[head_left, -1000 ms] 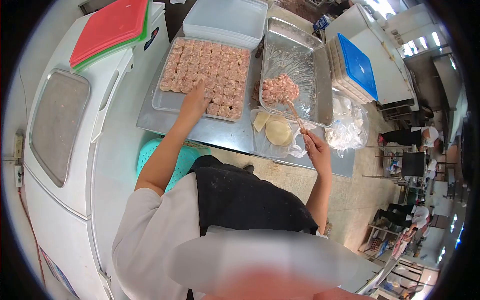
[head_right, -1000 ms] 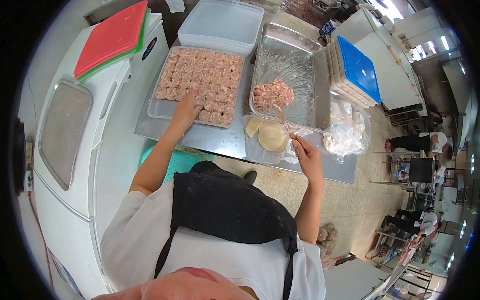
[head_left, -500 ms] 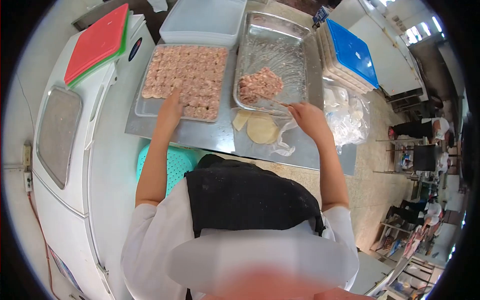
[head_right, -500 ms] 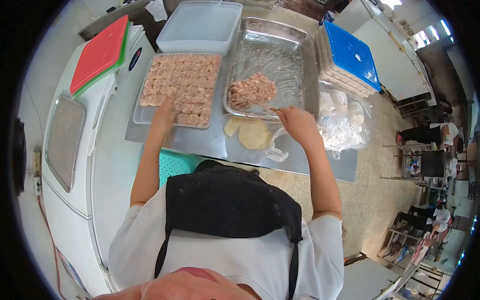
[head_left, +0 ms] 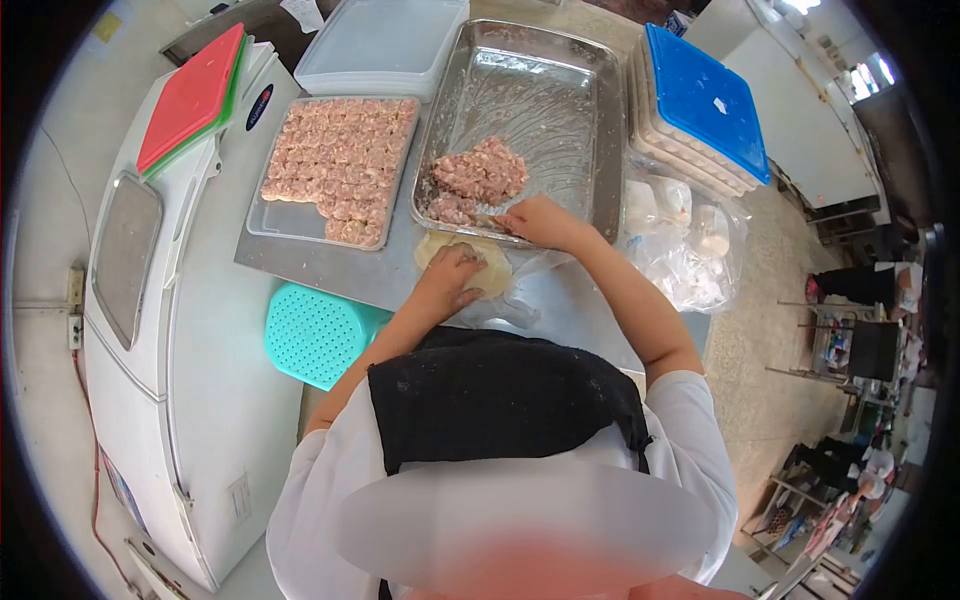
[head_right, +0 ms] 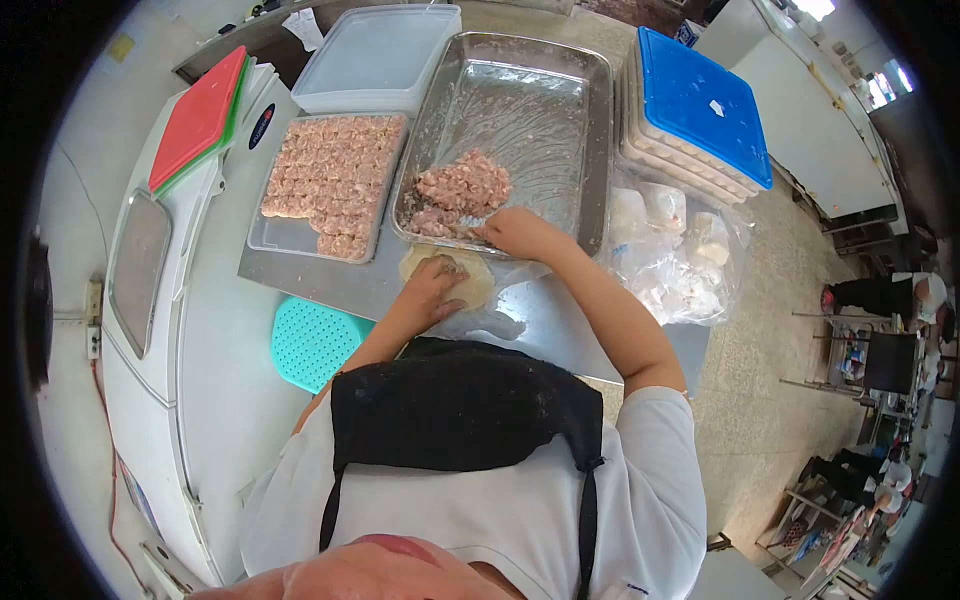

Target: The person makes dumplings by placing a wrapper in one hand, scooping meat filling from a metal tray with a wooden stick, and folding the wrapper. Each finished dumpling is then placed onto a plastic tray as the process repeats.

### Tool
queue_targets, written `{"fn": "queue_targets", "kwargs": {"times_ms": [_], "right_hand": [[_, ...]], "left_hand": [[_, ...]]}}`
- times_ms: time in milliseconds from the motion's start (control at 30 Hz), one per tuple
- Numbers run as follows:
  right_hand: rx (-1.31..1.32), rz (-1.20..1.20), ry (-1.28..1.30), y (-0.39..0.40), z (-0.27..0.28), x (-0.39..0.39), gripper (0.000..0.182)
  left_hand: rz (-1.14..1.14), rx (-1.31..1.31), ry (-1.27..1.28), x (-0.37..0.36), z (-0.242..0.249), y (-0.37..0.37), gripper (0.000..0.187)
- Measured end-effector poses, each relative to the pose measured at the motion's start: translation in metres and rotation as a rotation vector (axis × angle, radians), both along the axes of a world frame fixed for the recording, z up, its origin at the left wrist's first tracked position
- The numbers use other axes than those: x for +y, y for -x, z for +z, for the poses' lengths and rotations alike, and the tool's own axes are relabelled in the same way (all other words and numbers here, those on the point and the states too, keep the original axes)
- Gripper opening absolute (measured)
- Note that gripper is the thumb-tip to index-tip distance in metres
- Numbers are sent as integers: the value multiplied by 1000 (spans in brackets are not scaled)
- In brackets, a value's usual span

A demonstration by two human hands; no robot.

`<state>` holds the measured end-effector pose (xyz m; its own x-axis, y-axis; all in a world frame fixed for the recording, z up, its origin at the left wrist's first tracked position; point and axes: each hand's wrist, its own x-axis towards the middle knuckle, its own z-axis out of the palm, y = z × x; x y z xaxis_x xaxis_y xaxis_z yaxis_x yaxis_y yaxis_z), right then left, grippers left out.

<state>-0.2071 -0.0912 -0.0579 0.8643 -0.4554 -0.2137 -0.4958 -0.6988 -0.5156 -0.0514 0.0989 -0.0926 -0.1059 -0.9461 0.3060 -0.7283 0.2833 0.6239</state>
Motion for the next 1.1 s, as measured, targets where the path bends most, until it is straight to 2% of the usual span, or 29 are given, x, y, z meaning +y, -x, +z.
{"fn": "queue_targets", "kwargs": {"times_ms": [133, 200, 333, 400, 433, 500, 533, 600, 633, 700, 733, 800, 833, 900, 933, 1000, 1033, 1100], "right_hand": [[-121, 12, -202, 10, 25, -22, 37], [5, 26, 208, 9, 60, -25, 36], [121, 67, 276, 3, 22, -17, 34], [-7, 86, 107, 4, -5, -6, 33], [-7, 87, 107, 7, -15, -11, 33], [-254, 105, -297, 22, -29, -24, 33], [-253, 98, -294, 25, -15, -26, 33], [-27, -62, -736, 36, 22, -28, 34], [-23, -72, -733, 40, 36, -26, 34], [-90, -240, -852, 44, 62, -18, 38], [-90, -251, -849, 44, 73, -14, 38], [-183, -327, -849, 43, 89, -7, 36], [-183, -339, -845, 41, 90, -2, 36], [-321, -352, -726, 33, 90, 10, 35], [-321, -363, -719, 25, 78, 16, 35], [-726, -194, -64, 10, 44, 28, 32], [-722, -205, -60, 9, 50, 32, 32], [-322, -308, 21, 12, 68, 37, 31]], "left_hand": [[26, -9, -109, -1, -11, -4, 30], [91, 134, -127, -1, -3, -3, 20], [107, 158, -108, -5, 17, -4, 17], [205, 270, -160, -9, 20, -9, 16], [207, 270, -159, -10, 20, -16, 16], [240, 700, -417, -9, 18, -30, 19], [233, 700, -418, -11, 19, -34, 19], [165, 1594, -459, -14, 25, -40, 30], [156, 1600, -464, -16, 29, -41, 30], [172, 1289, -428, -20, 42, -47, 44], [161, 1291, -434, -24, 50, -47, 44], [359, 1623, -323, -41, 64, -43, 53], [348, 1627, -331, -49, 68, -45, 53], [178, 1931, -362, -63, 74, -51, 63], [166, 1933, -371, -68, 84, -49, 63], [-18, 2132, -235, -76, 106, -46, 71], [-25, 2136, -248, -78, 113, -50, 71], [267, 2136, -212, -82, 123, -59, 75]]}}
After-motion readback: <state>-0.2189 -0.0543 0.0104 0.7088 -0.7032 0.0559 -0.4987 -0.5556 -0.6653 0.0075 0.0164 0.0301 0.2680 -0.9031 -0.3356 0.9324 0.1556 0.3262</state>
